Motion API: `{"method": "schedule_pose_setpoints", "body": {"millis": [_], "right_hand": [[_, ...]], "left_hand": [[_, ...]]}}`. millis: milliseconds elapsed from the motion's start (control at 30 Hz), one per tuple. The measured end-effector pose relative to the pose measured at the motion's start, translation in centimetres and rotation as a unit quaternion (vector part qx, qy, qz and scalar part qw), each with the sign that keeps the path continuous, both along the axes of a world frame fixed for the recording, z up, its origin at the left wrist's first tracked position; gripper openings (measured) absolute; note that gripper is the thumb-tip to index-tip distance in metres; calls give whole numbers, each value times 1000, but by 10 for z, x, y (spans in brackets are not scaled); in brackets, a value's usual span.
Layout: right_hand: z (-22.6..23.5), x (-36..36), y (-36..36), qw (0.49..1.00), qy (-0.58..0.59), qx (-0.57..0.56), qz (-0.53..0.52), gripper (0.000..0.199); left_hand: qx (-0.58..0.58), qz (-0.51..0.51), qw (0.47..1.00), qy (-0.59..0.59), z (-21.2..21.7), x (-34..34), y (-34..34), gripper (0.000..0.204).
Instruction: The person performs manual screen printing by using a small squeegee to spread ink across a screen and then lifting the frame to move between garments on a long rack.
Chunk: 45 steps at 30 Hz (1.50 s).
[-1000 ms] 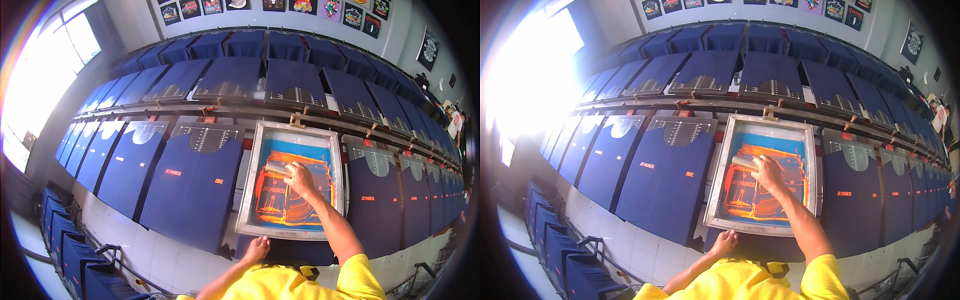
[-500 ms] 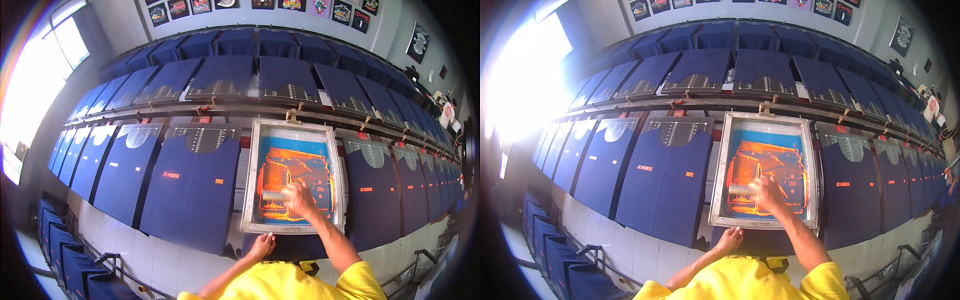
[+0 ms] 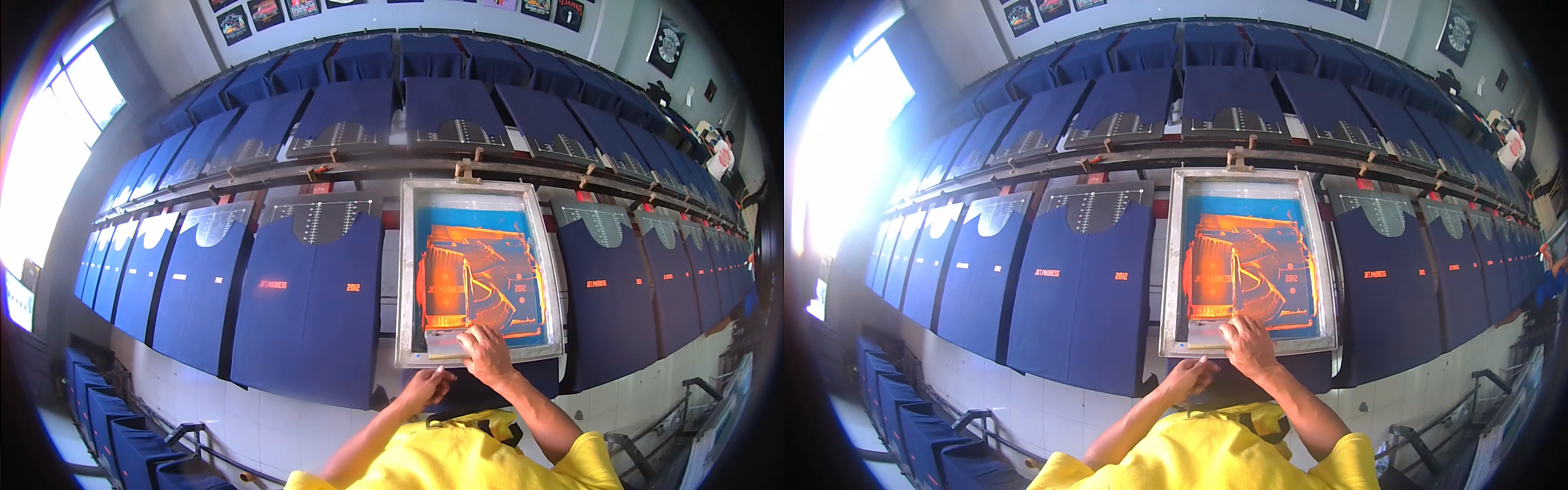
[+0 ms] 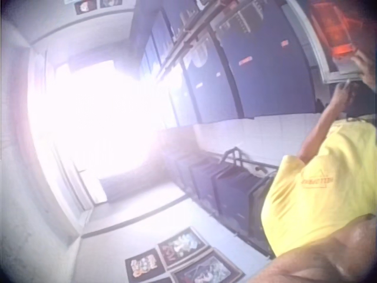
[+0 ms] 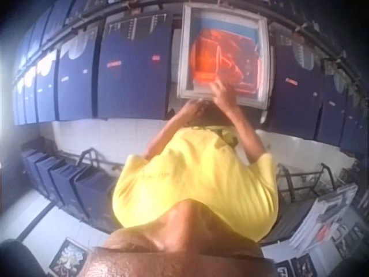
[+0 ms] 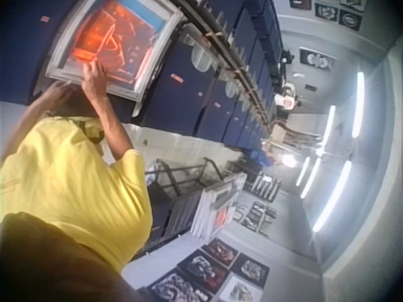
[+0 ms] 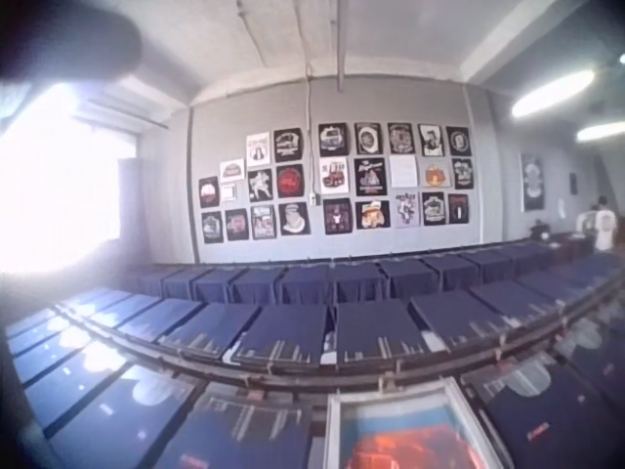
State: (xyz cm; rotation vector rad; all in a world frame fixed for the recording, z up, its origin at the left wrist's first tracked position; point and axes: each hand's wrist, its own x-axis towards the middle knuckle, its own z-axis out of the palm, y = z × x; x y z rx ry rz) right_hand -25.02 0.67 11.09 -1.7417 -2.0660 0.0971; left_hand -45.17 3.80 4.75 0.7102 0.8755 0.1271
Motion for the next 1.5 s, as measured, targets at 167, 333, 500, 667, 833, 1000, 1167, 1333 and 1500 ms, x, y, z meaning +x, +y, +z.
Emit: {"method": "schedule_pose_setpoints", "body": {"millis": [167,333,500,667,833,1000,1167,1333,1500], "right_hand": [[2,-5,-3,999,31,21,-10,43],[-17,-7,-2,999,-12,45,-21,42],[-27,27,75,992,-57,91,-64,26],[-2,53,143,995,-9,71,-64,26],[2,22,63,997,12,67,-33,38],[-13,-3,-9,999,2,45,-2,36],[-27,20,51,995,-48,71,-41,39],[-10,57,147,996,-20,55,-62,30],[1,46,108,998,-20,59,-32,30]], "left_hand": [[620,103,757,179,57,-35,-1,31],[750,-61,650,108,53,-19,27,45],[789,-112,588,141,38,20,111,44],[742,15,668,48,54,57,189,29],[784,-59,607,117,63,15,106,37],[744,-63,654,117,50,-15,24,44],[786,-11,603,136,19,20,83,43],[780,25,618,97,41,60,182,30],[785,-20,607,120,61,41,150,24]]}}
